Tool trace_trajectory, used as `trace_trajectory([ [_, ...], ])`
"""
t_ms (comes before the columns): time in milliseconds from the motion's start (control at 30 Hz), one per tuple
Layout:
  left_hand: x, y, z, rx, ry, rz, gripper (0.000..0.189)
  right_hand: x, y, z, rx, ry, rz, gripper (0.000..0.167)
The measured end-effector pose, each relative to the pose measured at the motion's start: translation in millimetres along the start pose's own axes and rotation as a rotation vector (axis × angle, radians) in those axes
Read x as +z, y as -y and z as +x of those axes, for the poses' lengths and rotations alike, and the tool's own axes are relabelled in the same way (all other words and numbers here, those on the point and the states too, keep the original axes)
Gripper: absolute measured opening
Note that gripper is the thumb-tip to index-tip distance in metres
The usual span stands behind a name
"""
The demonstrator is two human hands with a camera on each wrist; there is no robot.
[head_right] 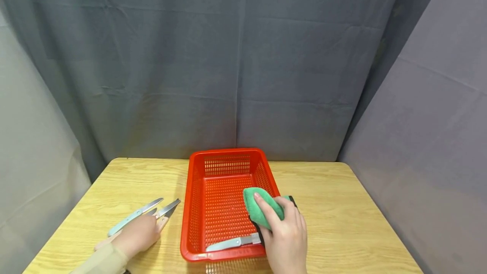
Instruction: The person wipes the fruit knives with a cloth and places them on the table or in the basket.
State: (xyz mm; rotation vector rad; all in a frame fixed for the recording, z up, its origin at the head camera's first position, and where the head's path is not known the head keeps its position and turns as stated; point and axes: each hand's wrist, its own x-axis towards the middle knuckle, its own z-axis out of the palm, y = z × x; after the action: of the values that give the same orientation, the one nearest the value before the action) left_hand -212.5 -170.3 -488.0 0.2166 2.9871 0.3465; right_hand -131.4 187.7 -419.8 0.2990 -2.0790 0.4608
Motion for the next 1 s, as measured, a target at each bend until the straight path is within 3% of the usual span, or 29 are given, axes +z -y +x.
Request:
trace_trajectory([
  [333, -8.1, -2.7, -8.4, 0.055, -0.048, 0.01, 0.021, 0.5, -0.7, -0.3, -0.005, -0.006, -0.002, 0.085],
  [600, -22.3, -7.6, -24.8, 0.034, -0.071, -0.07, 0.036, -0.9, -0.9, -0.2, -0.001, 0.007, -0.004, 0.083],
  [833, -41.6, -13.1, -39.5, -0.003, -0.099, -0.16, 0.027, -0.8, -1.1, -0.5, 0.0, 0.007, -0.005, 0.084],
  [1000, -47.9, -17.5, -51.8, -0.027, -0.128, -0.25, 0.022, -0.4, -0.9, -0.8, 0.001, 0.005, -0.003, 0.084],
])
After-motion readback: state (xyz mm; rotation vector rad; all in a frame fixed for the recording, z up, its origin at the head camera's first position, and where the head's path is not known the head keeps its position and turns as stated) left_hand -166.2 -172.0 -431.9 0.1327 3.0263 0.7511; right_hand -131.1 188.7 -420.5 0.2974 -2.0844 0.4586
